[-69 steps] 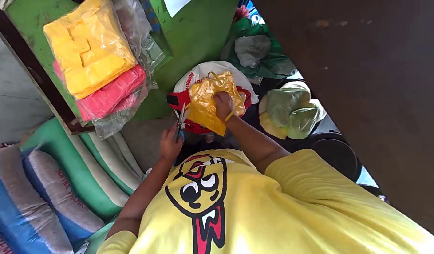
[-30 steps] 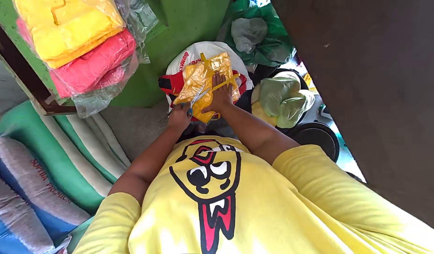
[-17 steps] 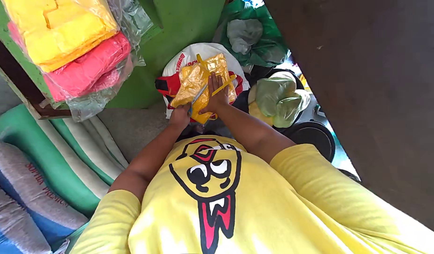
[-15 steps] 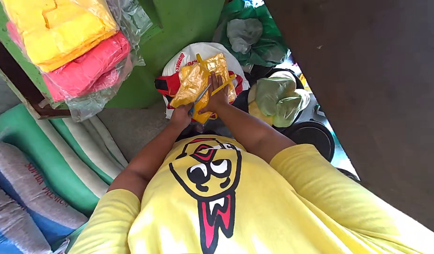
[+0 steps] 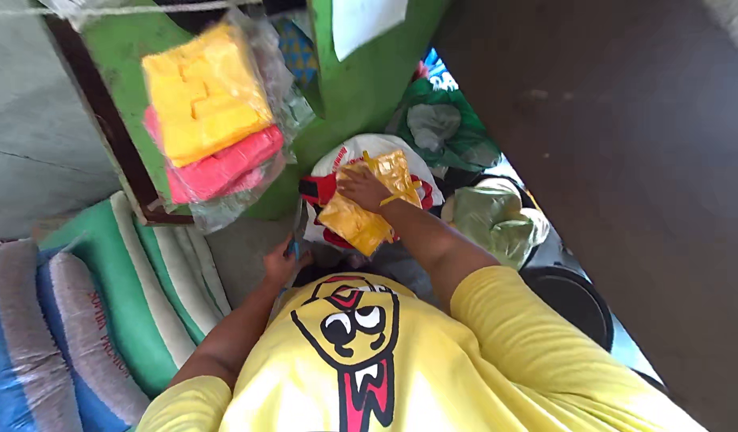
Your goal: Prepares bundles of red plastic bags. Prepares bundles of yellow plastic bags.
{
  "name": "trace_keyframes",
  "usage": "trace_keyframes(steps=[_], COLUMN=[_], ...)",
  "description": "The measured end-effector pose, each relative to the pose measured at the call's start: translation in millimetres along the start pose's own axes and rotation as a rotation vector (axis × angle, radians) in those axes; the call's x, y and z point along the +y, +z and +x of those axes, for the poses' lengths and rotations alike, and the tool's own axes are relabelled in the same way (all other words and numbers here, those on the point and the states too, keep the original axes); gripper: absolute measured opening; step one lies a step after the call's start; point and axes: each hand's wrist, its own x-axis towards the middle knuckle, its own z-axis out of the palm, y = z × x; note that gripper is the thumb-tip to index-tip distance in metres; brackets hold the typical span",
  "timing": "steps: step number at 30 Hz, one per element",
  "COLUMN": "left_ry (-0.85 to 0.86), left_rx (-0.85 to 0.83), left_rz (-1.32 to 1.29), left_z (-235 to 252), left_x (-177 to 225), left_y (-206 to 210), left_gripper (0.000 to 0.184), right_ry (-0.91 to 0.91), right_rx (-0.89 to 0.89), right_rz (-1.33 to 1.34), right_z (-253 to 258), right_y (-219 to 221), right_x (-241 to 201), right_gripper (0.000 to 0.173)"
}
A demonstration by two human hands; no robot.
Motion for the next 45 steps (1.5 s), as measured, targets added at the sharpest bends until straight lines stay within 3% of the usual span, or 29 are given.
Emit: trace_keyframes(steps=[5, 9, 12, 15, 17, 19, 22, 25, 28, 32, 34, 36, 38, 40, 42, 44, 45], left_ry=[-0.047, 0.046, -0.054, -0.158, -0.141, -0.138, -0.141, -0.1, -0.105, -0.067, -0.079, -0.081, -0.053, -0.015, 0.002, 0.003, 0.0], left_rx=[-0.349, -0.478, -0.511, -0.533, -0.534, -0.559, -0.554, -0.509, -0.518, -0.502, -0.551, -0.554, -0.524, -0.515, -0.528, -0.546, -0.563], left_rz=[0.105, 0.165, 0.14, 0.174, 0.197, 0.229, 0.216, 0.189, 0.204, 0.248, 0.29, 0.294, 0.312, 0.326, 0.326, 0.339, 0.347], left_z=[-9.9, -9.6, -15.1, -23.7, -17.7, -15.7, -9.7, -4.0, -1.1, 2.9, -2.6, -5.3, 4.0, 12.0, 16.2, 17.8, 17.4], left_x=[-55.5, -127.1, -163.3, -178.2, -202.1, -202.4, -206.7, -221.4, -224.3, -237.4, -213.1, -204.6, -221.4, -228.9, -215.9, -186.5, -165.4], left_y=[-35.9, -48.7, -62.0, -83.0, -79.5, -89.0, -93.2, -88.9, -92.3, -87.1, -103.0, -104.5, -88.3, -76.2, -72.5, -74.0, -76.8], left_gripper=[0.046, 0.042, 0.043, 0.042, 0.041, 0.041, 0.042, 0.042, 0.042, 0.043, 0.041, 0.04, 0.042, 0.044, 0.045, 0.046, 0.045], right_ry=[-0.097, -0.168, -0.006, 0.279, 0.431, 0.467, 0.603, 0.839, 0.926, 0.738, 0.555, 0.321, 0.127, 0.06, 0.145, 0.435, 0.659], right_rx=[0.083, 0.095, 0.278, 0.466, 0.605, 0.721, 0.776, 0.63, 0.574, 0.72, 0.854, 1.032, 1.101, 0.999, 0.767, 0.485, 0.315], right_rz=[-0.105, -0.043, 0.196, 0.526, 0.716, 0.897, 0.963, 0.701, 0.566, 0.576, 0.491, 0.358, 0.207, 0.097, 0.137, 0.227, 0.293], right_z=[24.1, -1.9, -6.5, 17.4, 48.2, 84.1, 135.9, 164.9, 169.0, 150.0, 130.8, 104.9, 73.7, 36.0, -1.7, -32.7, -44.7], right_y=[-34.5, -130.2, -216.2, -289.2, -320.6, -329.1, -309.7, -267.3, -233.3, -222.5, -212.8, -189.0, -159.3, -120.0, -72.4, -25.9, -13.3], right_x=[-35.1, -104.6, -156.9, -188.0, -193.8, -188.0, -170.3, -152.2, -146.7, -147.1, -147.0, -143.7, -130.5, -112.5, -93.8, -74.7, -69.6], right_gripper=[0.017, 0.016, 0.011, 0.023, 0.025, 0.022, 0.028, 0.038, 0.036, 0.041, 0.045, 0.038, 0.026, 0.021, 0.022, 0.032, 0.052])
